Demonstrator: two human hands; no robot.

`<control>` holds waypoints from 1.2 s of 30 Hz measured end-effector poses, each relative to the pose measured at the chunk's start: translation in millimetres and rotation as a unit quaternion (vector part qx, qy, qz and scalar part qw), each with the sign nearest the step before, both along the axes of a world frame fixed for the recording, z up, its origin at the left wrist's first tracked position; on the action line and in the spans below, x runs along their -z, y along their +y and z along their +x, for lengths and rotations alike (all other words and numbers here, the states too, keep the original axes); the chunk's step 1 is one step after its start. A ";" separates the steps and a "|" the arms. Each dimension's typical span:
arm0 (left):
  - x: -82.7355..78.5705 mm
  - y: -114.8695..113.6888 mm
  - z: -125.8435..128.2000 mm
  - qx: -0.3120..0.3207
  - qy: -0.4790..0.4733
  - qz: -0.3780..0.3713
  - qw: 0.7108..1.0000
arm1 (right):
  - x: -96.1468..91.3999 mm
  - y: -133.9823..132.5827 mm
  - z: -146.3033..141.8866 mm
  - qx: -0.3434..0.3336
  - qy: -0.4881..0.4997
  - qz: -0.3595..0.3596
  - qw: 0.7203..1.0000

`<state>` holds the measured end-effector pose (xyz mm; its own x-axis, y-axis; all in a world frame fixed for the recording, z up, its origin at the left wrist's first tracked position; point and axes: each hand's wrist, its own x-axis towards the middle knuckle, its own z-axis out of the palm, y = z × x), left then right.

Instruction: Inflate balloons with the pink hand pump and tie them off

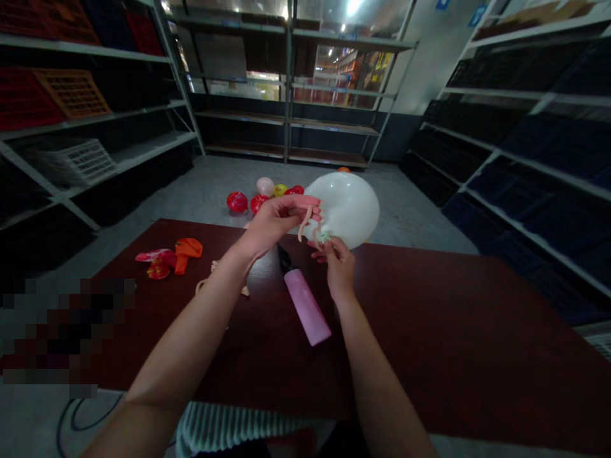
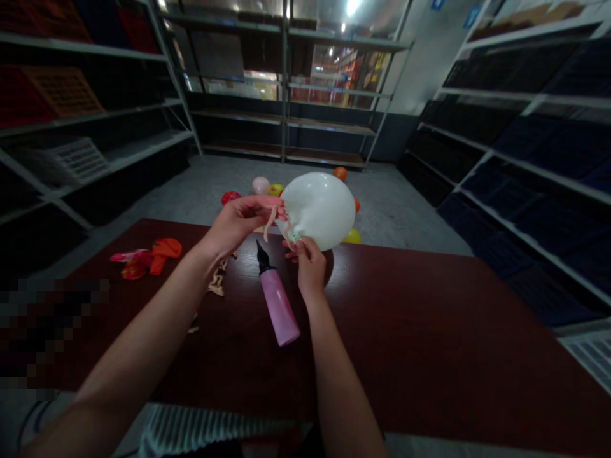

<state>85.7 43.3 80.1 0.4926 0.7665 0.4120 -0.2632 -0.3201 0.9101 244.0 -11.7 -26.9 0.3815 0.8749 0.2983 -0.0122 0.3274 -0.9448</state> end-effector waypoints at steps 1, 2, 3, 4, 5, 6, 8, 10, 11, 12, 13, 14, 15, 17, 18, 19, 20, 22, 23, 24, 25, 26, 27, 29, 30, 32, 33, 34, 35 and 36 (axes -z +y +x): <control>5.2 3.2 2.6 -0.027 0.011 0.037 0.999 | 0.2 0.4 1.1 0.005 0.003 0.002 1.000; 10.6 5.9 4.4 -0.058 0.026 0.077 0.995 | 0.8 0.7 2.0 0.011 0.002 0.004 1.000; 15.6 8.2 5.5 -0.091 0.047 0.121 0.987 | 1.5 1.0 2.8 0.017 -0.001 0.007 1.000; 19.6 10.1 5.9 -0.122 0.072 0.169 0.975 | 2.3 1.1 3.4 0.023 -0.007 0.008 1.000; 22.1 11.4 5.7 -0.148 0.095 0.217 0.960 | 2.9 1.0 3.8 0.029 -0.015 0.009 0.999; 23.1 12.3 5.2 -0.168 0.112 0.261 0.944 | 3.2 0.8 4.0 0.033 -0.022 0.008 0.999; 21.0 12.6 3.8 -0.188 0.112 0.317 0.923 | 2.2 0.2 3.3 0.032 -0.035 0.003 0.999; 15.8 10.3 2.7 -0.161 0.082 0.308 0.934 | -2.1 0.5 0.8 0.020 -0.048 -0.003 0.999; 12.7 8.3 2.3 -0.124 0.067 0.273 0.952 | -5.8 1.3 -1.1 0.011 -0.057 -0.004 0.998; 9.7 5.8 1.8 -0.077 0.053 0.219 0.971 | -10.5 2.6 -3.2 0.003 -0.068 -0.002 0.998; 6.8 3.1 0.9 -0.030 0.034 0.151 0.988 | -16.0 4.4 -5.6 -0.006 -0.082 0.003 0.997; 3.8 0.5 -0.5 0.009 0.011 0.078 0.997 | -22.3 6.7 -8.1 -0.014 -0.096 0.009 0.995; 0.9 -1.6 -2.5 0.033 -0.015 0.011 0.999 | -29.0 9.4 -10.5 -0.025 -0.108 0.017 0.994; -5.1 -3.4 -8.6 0.035 -0.057 -0.068 0.995 | -42.0 16.0 -15.2 -0.042 -0.120 0.031 0.991; -8.0 -2.9 -12.4 0.023 -0.063 -0.077 0.995 | -47.6 19.6 -17.3 -0.051 -0.121 0.034 0.991; -10.7 -1.6 -16.5 0.004 -0.057 -0.065 0.996 | -52.5 23.2 -19.3 -0.059 -0.119 0.035 0.991; -12.9 0.3 -20.3 -0.022 -0.045 -0.037 0.998 | -56.3 26.6 -21.2 -0.067 -0.117 0.034 0.990; -15.6 4.1 -26.3 -0.075 -0.026 0.036 0.996 | -61.4 31.9 -24.5 -0.086 -0.116 0.029 0.989; -15.9 5.4 -28.0 -0.096 -0.024 0.067 0.993 | -62.9 33.3 -25.9 -0.099 -0.118 0.027 0.988; -15.7 6.1 -28.7 -0.112 -0.028 0.091 0.989 | -63.8 33.8 -27.2 -0.111 -0.118 0.028 0.986; -14.9 6.1 -28.7 -0.123 -0.035 0.106 0.986 | -64.6 33.4 -28.3 -0.123 -0.117 0.029 0.985; -13.7 5.6 -28.1 -0.129 -0.036 0.115 0.984 | -65.3 32.2 -29.1 -0.136 -0.115 0.030 0.984; -12.2 4.7 -27.4 -0.129 -0.031 0.120 0.984 | -66.1 30.5 -29.7 -0.149 -0.112 0.030 0.982; -9.3 2.6 -26.0 -0.115 -0.007 0.120 0.986 | -68.3 26.5 -29.9 -0.173 -0.102 0.028 0.979; -8.0 1.8 -25.8 -0.101 0.005 0.120 0.988 | -69.8 24.6 -29.5 -0.182 -0.097 0.025 0.978; -6.2 1.3 -26.5 -0.073 0.017 0.126 0.989 | -73.4 21.7 -27.9 -0.193 -0.083 0.018 0.977; -5.7 1.6 -27.3 -0.064 0.018 0.136 0.988 | -75.2 20.6 -26.7 -0.195 -0.073 0.015 0.978; -5.5 2.3 -28.2 -0.058 0.020 0.151 0.987 | -76.9 19.8 -25.5 -0.196 -0.060 0.011 0.979; -5.5 3.2 -29.1 -0.056 0.025 0.165 0.984 | -78.4 19.0 -24.3 -0.199 -0.047 0.007 0.979; -5.6 4.3 -30.0 -0.056 0.033 0.175 0.982 | -79.6 18.2 -23.1 -0.205 -0.033 0.003 0.978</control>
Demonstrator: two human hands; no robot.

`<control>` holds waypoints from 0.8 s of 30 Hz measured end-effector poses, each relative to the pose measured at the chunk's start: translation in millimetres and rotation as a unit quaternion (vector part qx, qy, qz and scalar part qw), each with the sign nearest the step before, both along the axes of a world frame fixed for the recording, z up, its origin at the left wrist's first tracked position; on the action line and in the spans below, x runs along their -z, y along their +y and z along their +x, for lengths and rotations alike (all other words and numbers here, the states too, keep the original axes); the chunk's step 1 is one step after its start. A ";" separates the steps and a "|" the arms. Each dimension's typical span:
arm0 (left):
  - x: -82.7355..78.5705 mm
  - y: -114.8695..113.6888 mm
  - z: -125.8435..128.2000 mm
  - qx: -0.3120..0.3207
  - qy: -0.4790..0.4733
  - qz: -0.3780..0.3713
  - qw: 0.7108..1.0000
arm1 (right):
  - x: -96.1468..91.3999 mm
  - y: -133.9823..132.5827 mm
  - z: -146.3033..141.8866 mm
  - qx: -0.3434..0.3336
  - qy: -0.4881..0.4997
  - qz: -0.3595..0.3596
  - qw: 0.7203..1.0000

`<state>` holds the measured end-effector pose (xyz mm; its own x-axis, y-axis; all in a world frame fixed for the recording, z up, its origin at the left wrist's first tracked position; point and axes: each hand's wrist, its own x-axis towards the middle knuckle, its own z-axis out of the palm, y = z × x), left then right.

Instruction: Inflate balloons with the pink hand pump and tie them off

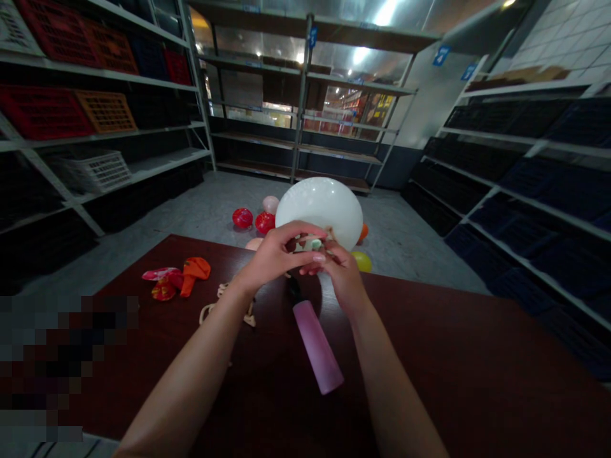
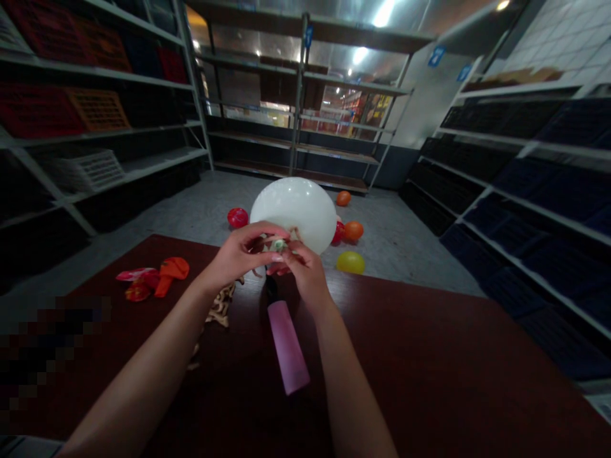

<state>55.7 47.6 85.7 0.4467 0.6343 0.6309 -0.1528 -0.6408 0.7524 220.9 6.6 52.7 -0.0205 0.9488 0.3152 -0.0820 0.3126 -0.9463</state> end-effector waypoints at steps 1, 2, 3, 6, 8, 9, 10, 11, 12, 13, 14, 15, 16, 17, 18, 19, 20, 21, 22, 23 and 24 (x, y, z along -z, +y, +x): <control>-0.1 1.1 -0.7 -0.002 0.007 0.008 1.000 | -0.9 -0.7 1.0 -0.008 0.011 -0.007 1.000; -0.2 2.0 -1.2 -0.005 0.011 0.014 1.000 | -1.3 -1.2 1.7 -0.016 0.020 -0.013 1.000; -0.2 2.9 -1.3 -0.006 0.014 0.021 1.000 | -1.4 -1.6 2.2 -0.025 0.026 -0.017 0.999; 0.7 3.6 1.4 -0.013 0.020 0.054 0.998 | 0.2 -0.9 2.0 -0.030 0.041 -0.019 0.999; 2.5 2.1 7.0 -0.033 0.021 0.075 0.996 | 2.2 1.1 1.0 -0.015 0.050 -0.017 0.998; 4.0 0.6 11.2 -0.046 0.015 0.078 0.996 | 3.2 2.2 0.6 -0.004 0.055 -0.016 0.998; 5.8 -1.5 16.0 -0.063 0.002 0.075 0.995 | 4.0 3.2 0.2 0.007 0.059 -0.015 0.998; 8.0 -4.1 21.4 -0.083 -0.016 0.068 0.994 | 4.6 3.8 -0.1 0.018 0.063 -0.013 0.998; 10.3 -7.1 27.0 -0.108 -0.037 0.059 0.992 | 4.8 4.1 -0.1 0.027 0.066 -0.011 0.997; 12.6 -10.3 32.3 -0.133 -0.059 0.051 0.988 | 4.7 3.9 0.0 0.033 0.066 -0.010 0.997; 14.9 -13.2 36.9 -0.156 -0.081 0.046 0.983 | 4.1 3.2 0.4 0.035 0.066 -0.013 0.997; 16.8 -15.7 40.5 -0.173 -0.099 0.042 0.979 | 3.1 2.2 1.0 0.031 0.064 -0.019 0.997; 18.3 -17.2 42.9 -0.185 -0.111 0.039 0.976 | 1.8 0.9 1.8 0.020 0.063 -0.028 0.997; 19.4 -17.8 43.9 -0.189 -0.117 0.036 0.974 | 0.2 -0.5 2.8 0.002 0.064 -0.039 0.997; 19.9 -17.2 43.6 -0.187 -0.114 0.032 0.975 | -1.7 -1.9 4.0 -0.019 0.066 -0.051 0.996; 19.8 -15.7 42.1 -0.183 -0.105 0.028 0.977 | -3.8 -3.3 5.2 -0.043 0.067 -0.061 0.995; 19.0 -13.6 39.5 -0.180 -0.090 0.026 0.979 | -5.9 -4.6 6.5 -0.067 0.068 -0.071 0.993; 17.5 -11.4 36.1 -0.177 -0.070 0.028 0.981 | -8.0 -5.6 7.7 -0.087 0.068 -0.080 0.991; 15.3 -9.3 32.3 -0.172 -0.047 0.035 0.983 | -9.9 -6.5 8.9 -0.100 0.069 -0.087 0.989; 12.6 -7.8 28.3 -0.164 -0.020 0.050 0.985 | -11.5 -7.1 10.0 -0.106 0.072 -0.093 0.987; 9.4 -6.9 24.4 -0.153 0.010 0.070 0.986 | -12.6 -7.4 10.8 -0.103 0.077 -0.095 0.987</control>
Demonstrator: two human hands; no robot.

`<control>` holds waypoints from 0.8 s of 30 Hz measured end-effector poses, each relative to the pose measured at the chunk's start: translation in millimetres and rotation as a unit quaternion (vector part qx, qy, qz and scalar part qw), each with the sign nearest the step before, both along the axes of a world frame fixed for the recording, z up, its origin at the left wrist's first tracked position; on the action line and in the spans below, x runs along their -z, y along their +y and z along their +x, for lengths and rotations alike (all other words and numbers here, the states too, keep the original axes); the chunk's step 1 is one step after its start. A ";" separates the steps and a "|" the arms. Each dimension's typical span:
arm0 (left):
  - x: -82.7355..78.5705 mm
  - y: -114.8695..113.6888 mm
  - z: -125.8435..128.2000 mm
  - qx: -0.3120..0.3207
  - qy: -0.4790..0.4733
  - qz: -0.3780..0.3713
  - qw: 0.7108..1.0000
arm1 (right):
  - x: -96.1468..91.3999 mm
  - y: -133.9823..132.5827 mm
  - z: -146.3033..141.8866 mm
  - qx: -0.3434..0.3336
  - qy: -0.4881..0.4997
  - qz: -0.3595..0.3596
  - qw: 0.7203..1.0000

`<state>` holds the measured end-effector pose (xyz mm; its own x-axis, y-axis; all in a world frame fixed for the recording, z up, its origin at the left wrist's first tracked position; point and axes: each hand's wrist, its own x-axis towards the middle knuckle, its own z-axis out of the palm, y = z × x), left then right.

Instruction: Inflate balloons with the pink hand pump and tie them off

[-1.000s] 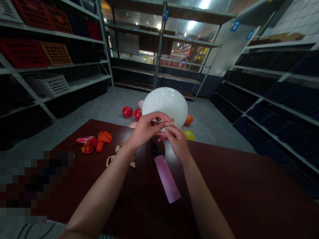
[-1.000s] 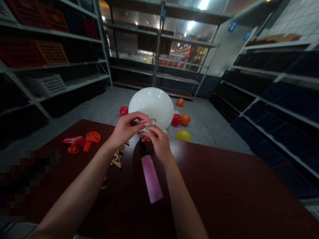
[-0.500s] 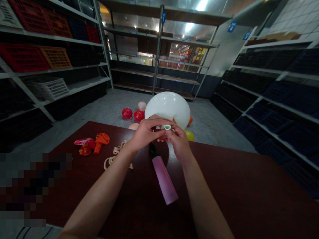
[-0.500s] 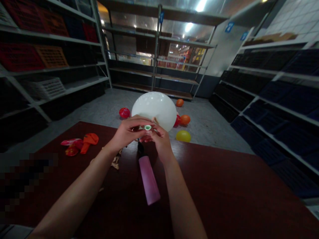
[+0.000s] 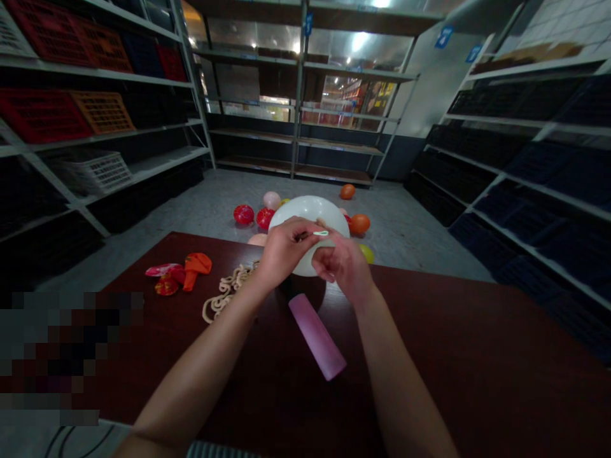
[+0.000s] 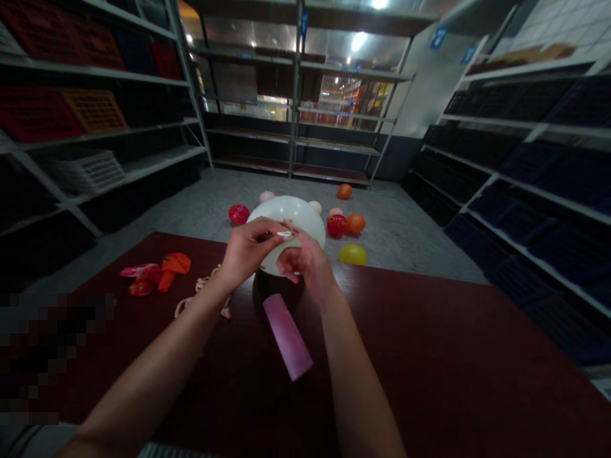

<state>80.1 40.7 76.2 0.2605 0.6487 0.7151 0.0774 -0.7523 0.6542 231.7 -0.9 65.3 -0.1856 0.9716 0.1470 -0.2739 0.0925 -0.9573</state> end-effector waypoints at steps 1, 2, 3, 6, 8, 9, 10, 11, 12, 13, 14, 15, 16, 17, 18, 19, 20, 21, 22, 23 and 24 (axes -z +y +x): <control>-3.2 0.3 -3.5 0.013 0.035 0.019 0.999 | -0.5 0.0 0.5 0.009 0.005 0.000 1.000; -6.2 0.0 -6.4 0.029 0.070 0.038 0.996 | -0.4 0.2 0.6 0.024 0.007 0.004 1.000; -8.6 -0.4 -8.7 0.043 0.099 0.055 0.993 | 0.2 0.7 0.3 0.040 0.005 0.009 0.999; -10.9 -0.4 -11.7 0.059 0.138 0.075 0.986 | 4.0 3.1 -2.4 0.084 -0.007 0.025 0.996; -8.9 1.8 -11.8 0.058 0.128 0.063 0.988 | 6.4 4.4 -4.6 0.102 0.003 0.036 0.994; -7.3 3.5 -11.4 0.057 0.112 0.051 0.991 | 6.9 4.7 -5.7 0.106 0.015 0.042 0.993; -5.7 5.3 -10.9 0.056 0.090 0.032 0.994 | 6.9 4.8 -6.8 0.107 0.029 0.049 0.993; -4.3 7.2 -10.1 0.055 0.062 0.005 0.997 | 6.4 4.5 -7.8 0.106 0.042 0.056 0.992; -3.0 9.0 -9.2 0.052 0.032 -0.031 0.998 | 5.5 3.9 -8.8 0.107 0.051 0.064 0.991; -2.0 10.6 -8.0 0.048 -0.001 -0.074 0.996 | 4.3 3.2 -9.8 0.109 0.054 0.072 0.990; -1.2 11.8 -6.8 0.043 -0.035 -0.122 0.991 | 3.0 2.3 -10.8 0.111 0.049 0.081 0.989; -0.4 12.7 -5.6 0.039 -0.070 -0.170 0.982 | 2.0 1.5 -12.0 0.111 0.033 0.090 0.989; 0.3 13.4 -4.5 0.036 -0.102 -0.215 0.971 | 1.4 0.9 -13.3 0.112 0.006 0.101 0.989; 0.9 13.9 -3.5 0.034 -0.133 -0.255 0.957 | 1.2 0.6 -14.8 0.115 -0.035 0.117 0.986; 1.5 14.2 -2.7 0.035 -0.161 -0.292 0.942 | 1.7 0.5 -16.4 0.122 -0.087 0.137 0.979; 2.0 14.3 -1.9 0.041 -0.187 -0.328 0.925 | 2.7 0.8 -18.1 0.135 -0.148 0.162 0.966; 2.2 14.3 -1.0 0.051 -0.214 -0.360 0.907 | 4.1 1.4 -20.0 0.154 -0.211 0.191 0.946; 2.1 14.0 0.0 0.065 -0.243 -0.387 0.887 | 5.9 2.2 -22.0 0.178 -0.267 0.221 0.921; 1.6 13.3 1.5 0.082 -0.276 -0.408 0.867 | 7.7 3.1 -24.0 0.198 -0.313 0.247 0.895; 0.9 12.1 3.4 0.103 -0.308 -0.422 0.847 | 9.6 3.9 -25.8 0.213 -0.347 0.269 0.873; -0.1 10.3 5.8 0.122 -0.336 -0.428 0.830 | 11.1 4.5 -27.3 0.225 -0.370 0.287 0.854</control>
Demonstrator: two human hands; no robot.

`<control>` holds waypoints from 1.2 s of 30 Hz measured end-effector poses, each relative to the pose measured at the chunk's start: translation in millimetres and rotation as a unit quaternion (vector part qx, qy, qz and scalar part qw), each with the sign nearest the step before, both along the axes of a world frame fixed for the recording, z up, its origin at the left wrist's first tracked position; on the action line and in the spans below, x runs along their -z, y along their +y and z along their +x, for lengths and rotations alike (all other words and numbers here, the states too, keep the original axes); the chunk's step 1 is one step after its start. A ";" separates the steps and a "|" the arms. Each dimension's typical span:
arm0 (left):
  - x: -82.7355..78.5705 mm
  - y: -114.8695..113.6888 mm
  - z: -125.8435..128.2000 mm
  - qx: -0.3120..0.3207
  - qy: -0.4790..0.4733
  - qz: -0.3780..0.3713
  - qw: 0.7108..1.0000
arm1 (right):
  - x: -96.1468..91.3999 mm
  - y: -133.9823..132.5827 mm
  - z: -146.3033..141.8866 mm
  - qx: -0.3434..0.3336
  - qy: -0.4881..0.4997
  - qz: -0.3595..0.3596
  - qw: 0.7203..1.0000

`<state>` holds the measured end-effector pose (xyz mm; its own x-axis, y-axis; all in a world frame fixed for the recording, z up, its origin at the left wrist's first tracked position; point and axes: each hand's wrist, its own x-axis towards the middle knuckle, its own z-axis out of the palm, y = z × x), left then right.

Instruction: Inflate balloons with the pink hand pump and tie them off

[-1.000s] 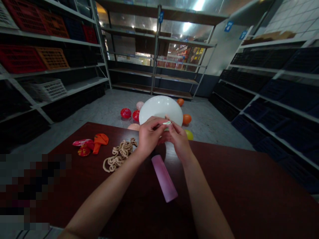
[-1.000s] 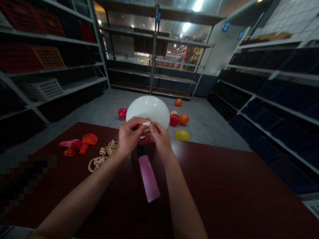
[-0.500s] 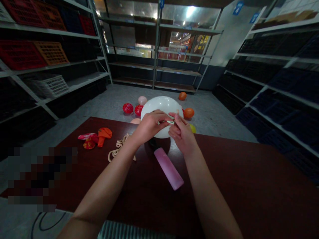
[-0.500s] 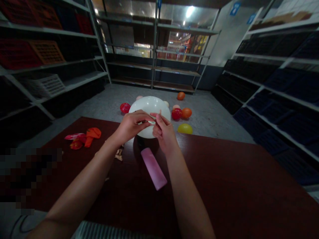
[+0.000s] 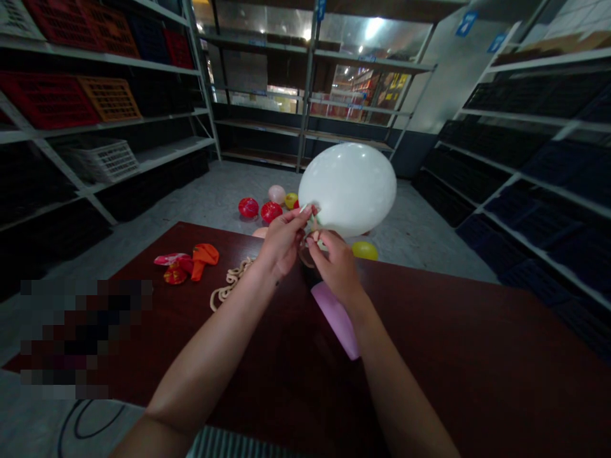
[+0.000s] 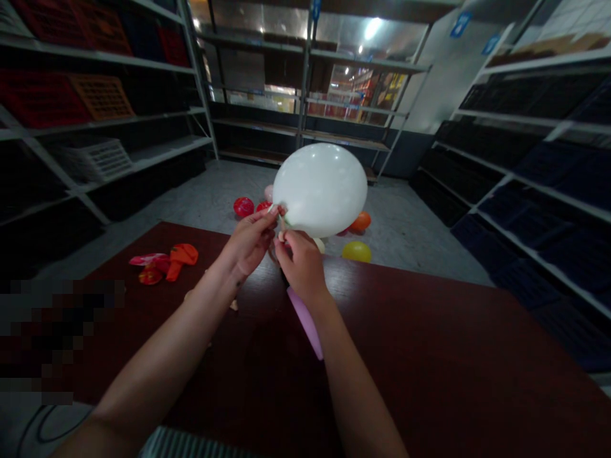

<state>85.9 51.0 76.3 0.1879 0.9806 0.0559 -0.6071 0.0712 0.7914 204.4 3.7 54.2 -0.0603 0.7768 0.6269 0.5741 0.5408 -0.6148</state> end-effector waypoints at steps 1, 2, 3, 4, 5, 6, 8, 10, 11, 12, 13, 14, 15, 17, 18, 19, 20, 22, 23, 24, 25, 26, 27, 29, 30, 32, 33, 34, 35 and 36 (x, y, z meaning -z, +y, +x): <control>-1.1 -2.4 2.8 0.004 -0.029 -0.004 1.000 | 1.2 0.4 -1.1 0.012 -0.022 0.015 1.000; -2.1 -5.2 5.7 0.005 -0.048 -0.004 0.999 | 2.0 0.5 -1.7 0.026 -0.043 0.026 0.998; -3.0 -8.3 8.8 0.005 -0.058 0.000 0.998 | 2.3 0.2 -1.7 0.043 -0.067 0.033 0.996; -3.7 -11.6 11.7 0.000 -0.060 0.005 0.998 | 2.2 -0.3 -1.3 0.065 -0.091 0.040 0.993; -4.1 -14.7 14.4 -0.007 -0.058 0.010 0.998 | 1.8 -1.0 -0.5 0.091 -0.114 0.047 0.988; -4.2 -17.6 16.9 -0.012 -0.055 0.013 0.998 | 1.2 -1.9 0.6 0.116 -0.134 0.052 0.983; -3.3 -22.0 20.9 -0.016 -0.045 0.017 0.999 | 0.0 -3.3 2.6 0.159 -0.159 0.056 0.973; -0.9 -23.8 23.4 -0.020 -0.033 0.025 0.999 | -0.8 -4.0 4.1 0.191 -0.165 0.046 0.967; 0.5 -23.6 24.0 -0.021 -0.026 0.031 0.999 | -1.2 -4.0 4.6 0.200 -0.166 0.037 0.965; 1.9 -22.7 24.0 -0.024 -0.020 0.039 0.999 | -1.7 -3.8 5.3 0.206 -0.165 0.026 0.964; 3.2 -21.1 23.4 -0.027 -0.015 0.048 0.998 | -2.5 -3.4 6.3 0.205 -0.158 0.017 0.966; 4.3 -18.9 22.1 -0.031 -0.011 0.057 0.998 | -3.7 -2.9 7.7 0.193 -0.144 0.008 0.971; 5.0 -16.3 20.2 -0.034 -0.006 0.067 0.997 | -5.4 -2.4 9.8 0.169 -0.117 -0.004 0.979; 5.8 -10.9 15.1 -0.039 0.008 0.087 0.995 | -10.2 -1.5 16.1 0.087 -0.018 -0.040 0.995; 6.0 -8.6 12.4 -0.037 0.020 0.096 0.994 | -13.0 -1.1 20.2 0.033 0.052 -0.063 0.996; 6.2 -6.9 10.0 -0.032 0.037 0.106 0.993 | -15.8 -0.8 24.7 -0.020 0.130 -0.084 0.988; 6.5 -6.0 8.0 -0.025 0.060 0.120 0.991 | -18.2 -0.3 29.2 -0.065 0.211 -0.102 0.970; 7.2 -7.0 5.7 -0.028 0.126 0.181 0.975 | -21.0 1.4 37.9 -0.117 0.345 -0.128 0.922; 7.3 -8.7 5.2 -0.040 0.173 0.238 0.955 | -21.0 2.7 41.5 -0.126 0.393 -0.140 0.900; 7.0 -11.1 5.1 -0.056 0.231 0.315 0.919 | -20.1 4.4 44.4 -0.125 0.429 -0.153 0.882; 6.2 -14.0 5.1 -0.076 0.296 0.404 0.862 | -18.5 6.2 46.8 -0.119 0.455 -0.164 0.867; 4.9 -17.2 5.0 -0.096 0.361 0.493 0.786 | -16.2 8.2 48.4 -0.110 0.474 -0.169 0.857; 3.1 -20.5 4.9 -0.115 0.419 0.568 0.699 | -13.6 10.1 49.7 -0.101 0.488 -0.170 0.850; -1.0 -27.1 4.3 -0.151 0.496 0.662 0.541 | -8.4 13.5 51.4 -0.089 0.502 -0.172 0.843; -3.0 -30.2 3.7 -0.163 0.515 0.684 0.491 | -6.4 14.7 52.4 -0.089 0.503 -0.180 0.841; -6.0 -35.6 2.2 -0.154 0.529 0.699 0.456 | -3.9 15.8 55.1 -0.100 0.501 -0.207 0.834; -6.6 -37.8 1.1 -0.132 0.530 0.697 0.464 | -3.5 15.6 56.7 -0.111 0.499 -0.220 0.831; -6.8 -39.3 -0.1 -0.106 0.531 0.689 0.482 | -3.7 15.0 58.4 -0.122 0.495 -0.228 0.829; -6.4 -40.2 -1.5 -0.082 0.531 0.673 0.508 | -4.3 13.8 60.0 -0.134 0.489 -0.231 0.831; -5.5 -40.3 -2.8 -0.068 0.530 0.653 0.537 | -5.1 12.3 61.1 -0.146 0.478 -0.234 0.834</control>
